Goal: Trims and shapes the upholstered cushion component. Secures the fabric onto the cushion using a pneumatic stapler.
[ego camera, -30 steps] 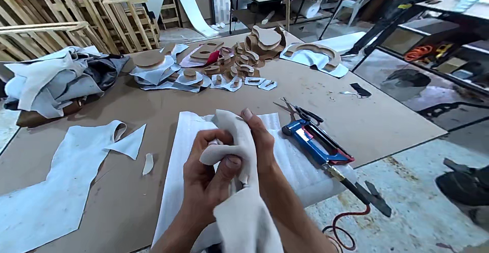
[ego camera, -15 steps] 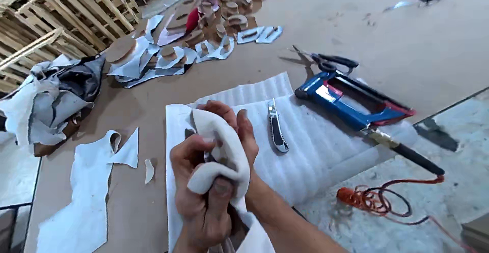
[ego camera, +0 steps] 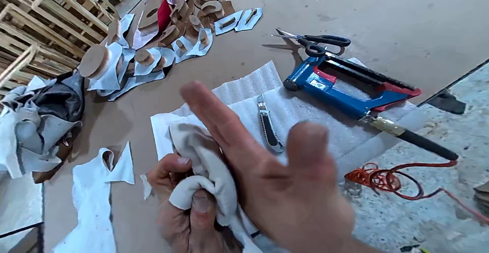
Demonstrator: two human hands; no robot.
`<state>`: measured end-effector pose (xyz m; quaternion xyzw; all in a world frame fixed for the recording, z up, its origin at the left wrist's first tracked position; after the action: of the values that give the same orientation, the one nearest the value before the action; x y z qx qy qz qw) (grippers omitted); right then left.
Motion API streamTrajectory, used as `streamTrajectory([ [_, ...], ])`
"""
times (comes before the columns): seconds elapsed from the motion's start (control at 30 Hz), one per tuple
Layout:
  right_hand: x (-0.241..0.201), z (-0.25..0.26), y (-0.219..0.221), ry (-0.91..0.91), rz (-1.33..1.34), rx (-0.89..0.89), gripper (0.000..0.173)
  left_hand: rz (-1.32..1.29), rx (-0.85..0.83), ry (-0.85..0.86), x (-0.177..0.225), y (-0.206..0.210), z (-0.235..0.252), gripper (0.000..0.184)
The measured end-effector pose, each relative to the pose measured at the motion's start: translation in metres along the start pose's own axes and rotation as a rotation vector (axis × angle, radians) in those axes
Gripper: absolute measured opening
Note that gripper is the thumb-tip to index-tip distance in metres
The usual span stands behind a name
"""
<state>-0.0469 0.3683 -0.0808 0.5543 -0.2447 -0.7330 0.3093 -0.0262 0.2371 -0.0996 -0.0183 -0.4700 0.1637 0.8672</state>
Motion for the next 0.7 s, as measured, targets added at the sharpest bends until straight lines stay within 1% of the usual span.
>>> streamTrajectory([
  [0.03, 0.005, 0.004, -0.008, -0.017, 0.027, -0.015, 0.097, -0.012, -0.019, -0.012, 0.001, -0.004, 0.002, 0.019],
  [0.07, 0.017, 0.009, -0.020, -0.037, 0.026, 0.015, 0.096, -0.020, -0.028, -0.019, 0.001, -0.006, 0.002, 0.019],
  [0.1, 0.033, 0.012, -0.030, -0.037, -0.023, 0.091, 0.092, -0.026, -0.032, -0.037, 0.003, -0.009, 0.001, 0.019],
  [0.13, 0.052, 0.012, -0.037, -0.015, -0.098, 0.179, 0.083, -0.036, -0.059, -0.051, 0.004, -0.013, 0.000, 0.022],
  [0.17, 0.069, 0.010, -0.039, 0.023, -0.177, 0.261, 0.073, -0.051, -0.090, -0.069, 0.006, -0.014, 0.000, 0.026],
  [0.2, 0.082, 0.007, -0.036, 0.072, -0.241, 0.299, 0.066, -0.061, -0.112, -0.086, 0.007, -0.015, 0.000, 0.029],
  [0.27, 0.092, -0.004, -0.021, 0.163, -0.259, 0.307, 0.061, -0.068, -0.116, -0.103, 0.010, -0.012, -0.002, 0.029],
  [0.33, 0.082, -0.013, -0.009, 0.204, -0.260, 0.282, 0.062, -0.066, -0.107, -0.079, 0.012, -0.010, -0.004, 0.030],
  [0.4, 0.066, -0.020, -0.003, 0.177, -0.276, 0.306, 0.066, -0.051, -0.129, -0.031, 0.011, -0.007, -0.006, 0.031],
  [0.43, 0.056, -0.025, 0.000, 0.190, -0.235, 0.313, 0.069, -0.034, -0.137, -0.024, 0.012, -0.008, -0.007, 0.030],
  [0.53, 0.032, -0.037, 0.007, 0.282, 0.012, 0.299, 0.079, -0.009, -0.153, -0.024, 0.012, -0.006, -0.008, 0.024],
  [0.57, 0.027, -0.042, 0.005, 0.332, 0.082, 0.332, 0.081, 0.001, -0.157, -0.023, 0.012, -0.003, -0.011, 0.020],
  [0.6, 0.024, -0.047, 0.002, 0.346, 0.140, 0.403, 0.081, 0.008, -0.156, -0.012, 0.011, 0.001, -0.014, 0.021],
  [0.63, 0.021, -0.051, -0.003, 0.331, 0.199, 0.445, 0.085, 0.010, -0.144, 0.008, 0.010, 0.005, -0.017, 0.022],
  [0.67, 0.017, -0.053, -0.008, 0.313, 0.259, 0.426, 0.088, 0.022, -0.132, 0.038, 0.011, 0.009, -0.018, 0.023],
  [0.7, 0.014, -0.051, -0.012, 0.286, 0.309, 0.371, 0.090, 0.049, -0.137, 0.080, 0.013, 0.011, -0.013, 0.023],
])
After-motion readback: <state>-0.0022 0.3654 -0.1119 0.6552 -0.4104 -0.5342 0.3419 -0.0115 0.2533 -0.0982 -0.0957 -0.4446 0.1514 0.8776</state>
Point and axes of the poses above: each hand's wrist, its own z-axis towards the middle knuckle, its own y-axis out of the palm, x = y × z, the point moved 2 cm from there along z, towards the middle knuckle, and after that the axes turned 8 degrees about x, right-handed, at the moved point
